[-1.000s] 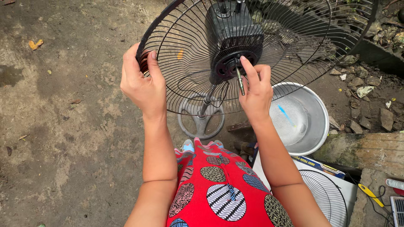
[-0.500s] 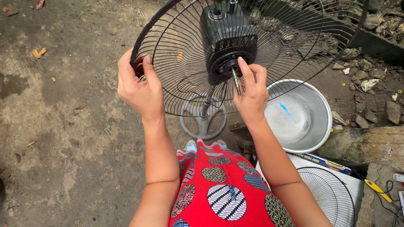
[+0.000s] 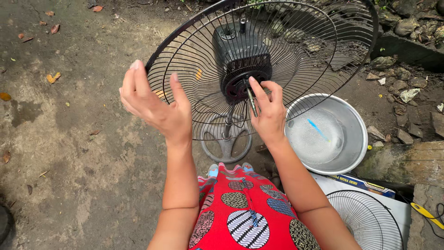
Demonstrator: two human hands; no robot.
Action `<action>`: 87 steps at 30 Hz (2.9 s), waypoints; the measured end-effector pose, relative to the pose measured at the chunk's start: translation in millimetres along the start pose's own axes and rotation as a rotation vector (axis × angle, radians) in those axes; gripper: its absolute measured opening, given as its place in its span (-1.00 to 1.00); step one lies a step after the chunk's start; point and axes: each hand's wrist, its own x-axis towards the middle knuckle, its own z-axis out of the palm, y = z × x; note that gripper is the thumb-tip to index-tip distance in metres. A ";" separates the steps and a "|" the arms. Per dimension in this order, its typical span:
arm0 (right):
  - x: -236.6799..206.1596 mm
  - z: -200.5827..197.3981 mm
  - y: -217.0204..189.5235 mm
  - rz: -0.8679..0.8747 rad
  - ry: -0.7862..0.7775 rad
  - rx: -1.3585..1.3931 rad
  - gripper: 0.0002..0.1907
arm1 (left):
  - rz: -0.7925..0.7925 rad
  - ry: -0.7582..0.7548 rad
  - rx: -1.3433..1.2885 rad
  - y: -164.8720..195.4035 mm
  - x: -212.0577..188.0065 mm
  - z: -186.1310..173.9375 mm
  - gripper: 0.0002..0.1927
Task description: The person wipes the disassembled parts of a standing electric fan with a cloth, cleaning the fan guard, motor housing, and blades over a basin of soapy water, then handles the blade assembly at the end.
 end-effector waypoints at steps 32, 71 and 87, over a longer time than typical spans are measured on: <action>-9.3 -1.3 2.7 0.046 0.011 0.081 -0.34 | 0.139 -0.135 0.143 27.4 -7.0 35.3 -0.20; 13.3 14.7 11.6 0.103 0.062 -0.087 -0.35 | 0.136 -0.104 0.142 32.1 -0.8 37.8 -0.15; 23.2 16.1 3.1 0.079 0.155 0.008 -0.47 | 0.135 -0.122 0.132 35.2 -3.3 37.5 -0.16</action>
